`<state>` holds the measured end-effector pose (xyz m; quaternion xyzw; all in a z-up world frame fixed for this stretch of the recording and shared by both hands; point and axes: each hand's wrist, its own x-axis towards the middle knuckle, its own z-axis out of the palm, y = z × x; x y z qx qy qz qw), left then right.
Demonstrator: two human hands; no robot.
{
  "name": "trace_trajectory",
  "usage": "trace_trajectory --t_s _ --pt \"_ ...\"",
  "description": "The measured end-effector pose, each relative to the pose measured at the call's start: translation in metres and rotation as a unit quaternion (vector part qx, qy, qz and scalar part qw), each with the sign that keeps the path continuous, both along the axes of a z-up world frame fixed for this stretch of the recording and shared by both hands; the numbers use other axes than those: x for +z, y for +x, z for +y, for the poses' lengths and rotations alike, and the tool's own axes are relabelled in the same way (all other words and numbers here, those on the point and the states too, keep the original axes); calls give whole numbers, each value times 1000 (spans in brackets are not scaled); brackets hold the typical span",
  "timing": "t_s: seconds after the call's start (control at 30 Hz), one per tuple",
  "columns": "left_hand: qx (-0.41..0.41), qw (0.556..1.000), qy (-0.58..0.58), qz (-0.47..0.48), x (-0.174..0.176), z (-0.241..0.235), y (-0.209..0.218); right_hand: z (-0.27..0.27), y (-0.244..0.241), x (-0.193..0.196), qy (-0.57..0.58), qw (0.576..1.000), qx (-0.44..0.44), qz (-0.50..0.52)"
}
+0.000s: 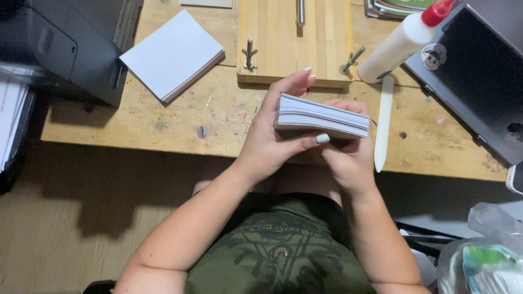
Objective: Assembling booklets by stacking paper sheets and cardboard covers and aligning the edges.
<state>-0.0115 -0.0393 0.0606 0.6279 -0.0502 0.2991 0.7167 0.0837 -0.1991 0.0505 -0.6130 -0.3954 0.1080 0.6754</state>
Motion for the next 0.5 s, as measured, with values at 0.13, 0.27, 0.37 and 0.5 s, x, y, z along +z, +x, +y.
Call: trace_trajectory --t_s 0.13,0.27,0.37,0.5 --pt "6 999 -8 41 -33 -2 9 -5 13 -24 7 1000 -2 8" --pt "31 997 -24 71 -43 4 18 -7 30 -29 1 1000 -24 -18" --pt "26 998 -9 64 -26 6 11 -3 19 -17 27 999 -18 -23" --pt "21 1000 -9 18 -27 6 10 3 19 -14 20 999 -16 -29"
